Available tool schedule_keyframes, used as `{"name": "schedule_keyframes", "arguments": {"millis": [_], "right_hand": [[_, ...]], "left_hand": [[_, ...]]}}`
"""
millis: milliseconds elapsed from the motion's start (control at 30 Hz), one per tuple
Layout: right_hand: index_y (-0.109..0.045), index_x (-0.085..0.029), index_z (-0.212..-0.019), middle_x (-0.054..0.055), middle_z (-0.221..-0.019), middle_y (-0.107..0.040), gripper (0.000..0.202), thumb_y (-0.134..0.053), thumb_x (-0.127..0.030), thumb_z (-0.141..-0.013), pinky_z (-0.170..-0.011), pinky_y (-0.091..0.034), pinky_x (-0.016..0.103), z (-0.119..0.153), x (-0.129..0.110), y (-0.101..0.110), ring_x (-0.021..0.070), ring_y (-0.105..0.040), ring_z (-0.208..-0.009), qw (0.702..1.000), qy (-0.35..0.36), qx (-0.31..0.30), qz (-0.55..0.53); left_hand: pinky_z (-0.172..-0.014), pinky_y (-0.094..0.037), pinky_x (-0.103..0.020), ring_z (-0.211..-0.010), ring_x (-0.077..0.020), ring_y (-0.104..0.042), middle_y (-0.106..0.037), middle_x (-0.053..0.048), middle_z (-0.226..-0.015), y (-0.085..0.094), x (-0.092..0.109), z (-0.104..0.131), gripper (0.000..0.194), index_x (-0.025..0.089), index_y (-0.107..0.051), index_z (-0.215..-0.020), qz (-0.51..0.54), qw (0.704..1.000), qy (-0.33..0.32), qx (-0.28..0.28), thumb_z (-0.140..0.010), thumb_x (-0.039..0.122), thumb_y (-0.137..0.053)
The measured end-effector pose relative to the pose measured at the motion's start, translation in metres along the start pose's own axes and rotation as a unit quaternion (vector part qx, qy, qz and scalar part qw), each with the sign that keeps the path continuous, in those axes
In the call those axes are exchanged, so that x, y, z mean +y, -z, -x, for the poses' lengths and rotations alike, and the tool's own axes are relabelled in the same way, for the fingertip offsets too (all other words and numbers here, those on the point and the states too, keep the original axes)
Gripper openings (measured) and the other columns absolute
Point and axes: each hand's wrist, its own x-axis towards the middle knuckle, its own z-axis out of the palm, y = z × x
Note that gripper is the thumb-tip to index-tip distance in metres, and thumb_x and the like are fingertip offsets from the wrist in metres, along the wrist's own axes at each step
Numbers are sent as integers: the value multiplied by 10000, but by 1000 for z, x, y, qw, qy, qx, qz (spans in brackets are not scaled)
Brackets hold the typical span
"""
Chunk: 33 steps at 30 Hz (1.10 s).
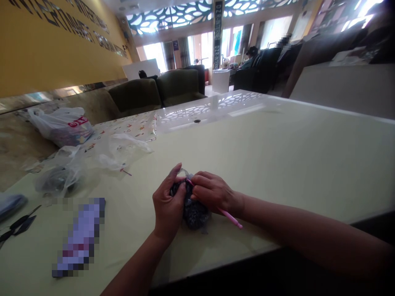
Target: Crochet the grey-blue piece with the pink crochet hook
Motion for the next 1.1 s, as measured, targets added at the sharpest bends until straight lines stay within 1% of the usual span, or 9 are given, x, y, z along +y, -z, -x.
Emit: {"name": "schedule_keyframes", "arguments": {"millis": [100, 200, 433, 633, 733, 800, 867, 1000, 1100], "right_hand": [[-462, -179, -694, 39, -769, -497, 370, -389, -266, -1046, -683, -414, 284, 0, -2, 0, 160, -425, -734, 1000, 3, -1, 4], [-454, -183, -687, 32, -736, -475, 361, -406, -253, -1038, -678, -415, 292, -1, -4, 1, 166, -429, -731, 1000, 11, 5, 2], [-448, -175, -726, 48, -800, -501, 344, -382, -274, -1049, -640, -420, 255, -1, -1, 4, 135, -450, -719, 984, -87, 26, -151], [-420, -186, -677, 28, -741, -462, 386, -377, -279, -1049, -667, -413, 281, 1, -3, -1, 151, -413, -712, 999, -24, 19, -34], [-440, -179, -699, 36, -771, -486, 361, -385, -268, -1045, -667, -426, 273, 2, -3, -2, 147, -434, -725, 997, -44, 19, -61], [-452, -172, -726, 45, -805, -504, 337, -386, -260, -1045, -648, -431, 251, 2, -2, -2, 133, -448, -721, 989, -86, 24, -114], [-458, -170, -733, 49, -815, -512, 340, -384, -272, -1048, -646, -435, 246, 2, -1, -3, 129, -454, -721, 988, -88, 23, -128], [-472, -167, -694, 45, -780, -515, 355, -418, -248, -1036, -677, -447, 276, 3, 1, -5, 147, -455, -729, 999, -22, 23, -35], [-519, -157, -736, 45, -812, -513, 316, -437, -248, -1028, -648, -438, 265, 3, 3, -3, 143, -465, -724, 997, -54, 53, -15]], "left_hand": [[-970, -517, -328, -1022, -174, -678, -749, -20, -1098, 1, -2, 2, 357, 277, -709, -1209, -47, 997, -60, -4, -866, 198, -650], [-978, -517, -352, -1014, -185, -684, -749, -23, -1108, 1, -1, 3, 348, 294, -713, -1199, -80, 992, -96, -10, -877, 188, -634], [-976, -521, -353, -1066, -194, -677, -735, -29, -1177, 3, 0, -2, 283, 281, -740, -1117, -71, 989, -122, -31, -889, 165, -617], [-897, -536, -311, -948, -174, -686, -741, -33, -1066, 5, -5, -3, 392, 300, -685, -1255, -110, 978, -169, -44, -907, 149, -587], [-850, -540, -292, -896, -165, -682, -739, -33, -1034, 6, -6, -3, 406, 301, -687, -1257, -117, 974, -189, -50, -901, 134, -586], [-853, -541, -291, -898, -166, -684, -740, -33, -1024, 7, -5, -4, 397, 296, -694, -1246, -112, 975, -182, -58, -900, 135, -586], [-882, -541, -301, -919, -172, -690, -744, -28, -1011, 6, -4, -4, 387, 291, -696, -1242, -96, 981, -158, -64, -899, 147, -589], [-990, -510, -344, -1015, -189, -683, -747, -21, -1074, 1, -2, -1, 346, 288, -714, -1203, -45, 993, -92, -57, -883, 185, -630], [-1035, -478, -358, -1043, -190, -667, -737, -25, -1080, -3, -1, 2, 395, 290, -678, -1262, 0, 997, -55, -47, -878, 201, -647]]}}
